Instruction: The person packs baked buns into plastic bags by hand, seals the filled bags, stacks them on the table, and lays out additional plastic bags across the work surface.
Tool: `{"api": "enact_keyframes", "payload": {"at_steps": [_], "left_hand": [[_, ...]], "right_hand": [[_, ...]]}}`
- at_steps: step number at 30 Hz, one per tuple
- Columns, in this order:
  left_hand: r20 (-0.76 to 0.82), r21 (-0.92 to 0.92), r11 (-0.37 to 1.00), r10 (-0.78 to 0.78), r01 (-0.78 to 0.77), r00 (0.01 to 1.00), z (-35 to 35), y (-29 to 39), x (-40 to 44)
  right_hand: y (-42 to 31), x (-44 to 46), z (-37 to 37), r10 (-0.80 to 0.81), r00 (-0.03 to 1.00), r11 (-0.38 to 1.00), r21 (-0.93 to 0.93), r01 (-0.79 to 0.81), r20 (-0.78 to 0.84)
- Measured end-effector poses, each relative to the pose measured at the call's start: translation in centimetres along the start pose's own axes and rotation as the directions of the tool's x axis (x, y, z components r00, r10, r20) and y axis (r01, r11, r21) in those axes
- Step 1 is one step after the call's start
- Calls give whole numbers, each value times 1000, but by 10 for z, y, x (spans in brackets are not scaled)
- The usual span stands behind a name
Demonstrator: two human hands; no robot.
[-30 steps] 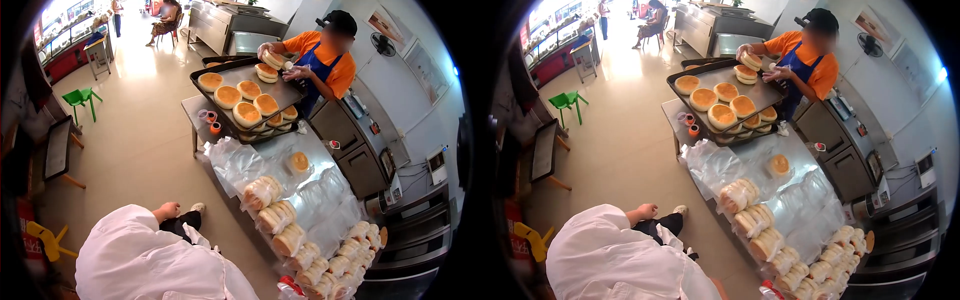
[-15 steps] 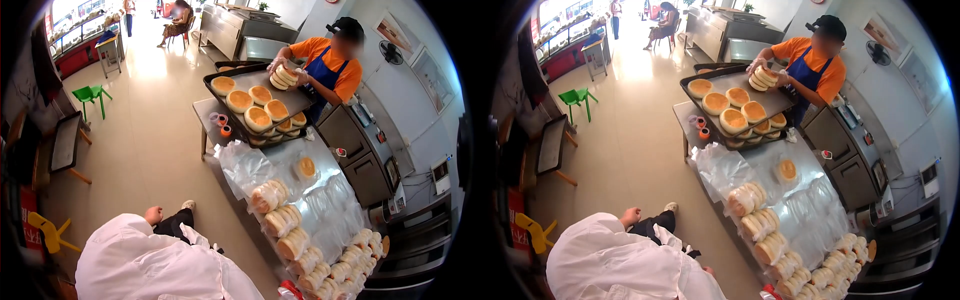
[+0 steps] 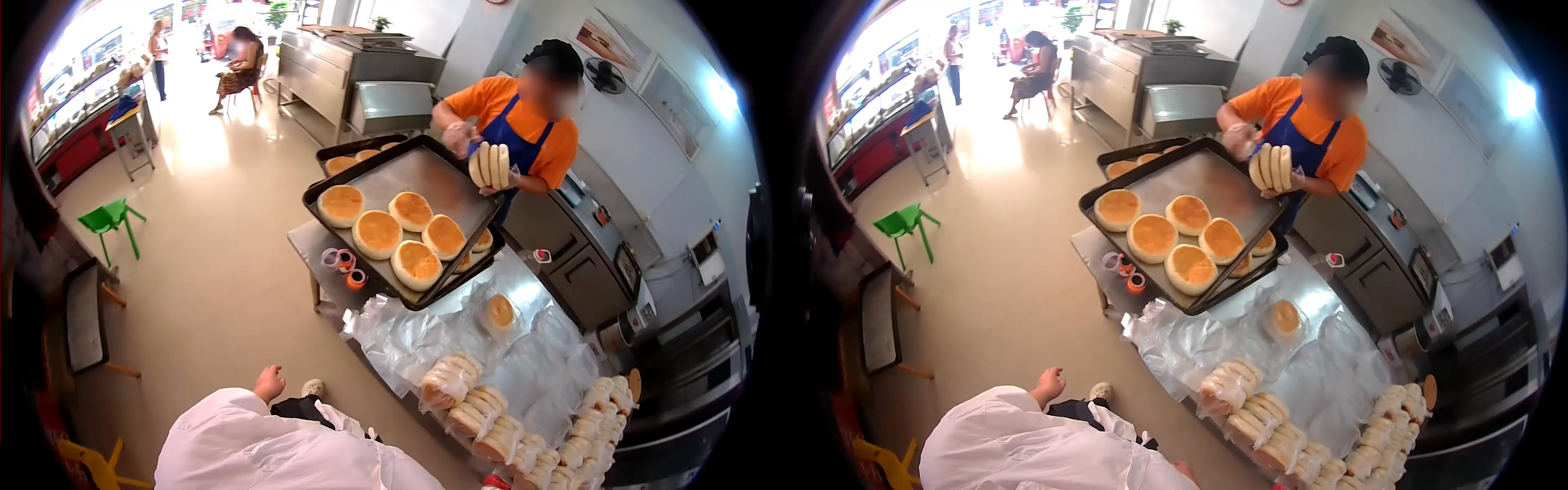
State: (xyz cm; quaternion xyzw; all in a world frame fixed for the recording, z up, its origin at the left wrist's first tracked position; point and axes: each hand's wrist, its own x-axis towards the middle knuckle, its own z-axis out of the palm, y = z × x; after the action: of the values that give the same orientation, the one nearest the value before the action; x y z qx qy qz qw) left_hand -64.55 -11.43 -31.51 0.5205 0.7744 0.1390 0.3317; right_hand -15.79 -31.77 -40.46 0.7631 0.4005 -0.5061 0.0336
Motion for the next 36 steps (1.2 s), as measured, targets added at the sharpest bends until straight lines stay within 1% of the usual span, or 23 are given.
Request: {"api": "enact_keyframes", "payload": {"at_steps": [2, 3, 4, 6, 7, 8, 9, 11, 13, 14, 16, 17, 18, 20, 22, 24, 26, 27, 30, 32, 33, 35, 36], "left_hand": [[48, -50, 998, -27, 29, 998, -9, 12, 32], [95, -45, 999, -18, 22, 995, -12, 16, 46], [140, -34, 999, -6, 11, 990, -14, 20, 60], [277, 34, 998, 39, -51, 960, -21, 27, 86], [367, 92, 993, 34, -73, 930, -25, 31, 99], [454, 148, 984, 17, -95, 891, -29, 32, 108], [473, 160, 981, 21, -109, 881, -31, 29, 119], [583, 335, 918, -24, -213, 812, -32, 22, 138], [575, 346, 915, -31, -209, 818, -29, 13, 149], [554, 346, 915, -18, -210, 833, -28, 10, 157], [542, 336, 920, -15, -200, 840, -26, 15, 158], [519, 296, 938, 2, -181, 855, -26, 19, 157], [492, 252, 954, 20, -164, 870, -25, 23, 152], [478, 212, 964, 39, -159, 877, -22, 23, 142], [482, 152, 987, -33, -46, 876, -7, 8, 139], [552, 173, 981, -24, -87, 833, 0, -2, 145], [572, 191, 978, -40, -86, 819, -2, -4, 150], [577, 201, 976, -46, -87, 815, -3, -8, 149], [543, 271, 960, -91, -72, 835, -21, 14, 152], [508, 269, 955, -32, -124, 861, -27, 16, 156], [507, 269, 956, -38, -116, 861, -29, 18, 158], [512, 261, 958, -33, -119, 858, -33, 20, 159], [515, 252, 960, -25, -124, 857, -33, 19, 161]], "right_hand": [[-38, 3, 10, -82, 996, 996, 40, 83, -37], [-71, -1, 11, -178, 979, 980, 75, 186, -103], [-88, 4, 11, -170, 979, 978, 102, 182, -117], [-113, 9, 6, -163, 953, 986, -18, 164, -254], [-127, 7, 3, -143, 954, 988, 11, 152, -265], [-143, -2, -3, -121, 928, 989, 43, 145, -352], [-154, -12, -8, -92, 897, 989, 69, 135, -433], [-170, -31, -12, -30, 880, 984, 139, 109, -474], [-176, -41, -7, 51, 860, 963, 253, 92, -508], [-177, -39, -8, 52, 862, 963, 255, 91, -504], [-161, -36, -3, 172, 913, 959, 274, -69, -370], [-147, -31, -2, 98, 933, 979, 204, -26, -348], [-118, -14, 9, 104, 934, 979, 199, -36, -343], [-77, 15, 21, -42, 965, 994, 83, 65, -258], [-98, -9, 0, -50, 969, 989, 123, 82, -244], [-118, -12, -14, -63, 970, 981, 165, 104, -237], [-123, -14, -8, 43, 936, 988, 153, 12, -348], [-126, -14, -5, 52, 938, 987, 162, 4, -342], [-131, -3, -6, 36, 936, 996, 93, -4, -350], [-150, -16, -16, 119, 944, 988, 132, -81, -309], [-147, -14, -13, 120, 945, 988, 132, -83, -304], [-139, -7, -13, -7, 952, 996, 83, 34, -306], [-141, -8, -12, -6, 953, 996, 82, 33, -304]]}}
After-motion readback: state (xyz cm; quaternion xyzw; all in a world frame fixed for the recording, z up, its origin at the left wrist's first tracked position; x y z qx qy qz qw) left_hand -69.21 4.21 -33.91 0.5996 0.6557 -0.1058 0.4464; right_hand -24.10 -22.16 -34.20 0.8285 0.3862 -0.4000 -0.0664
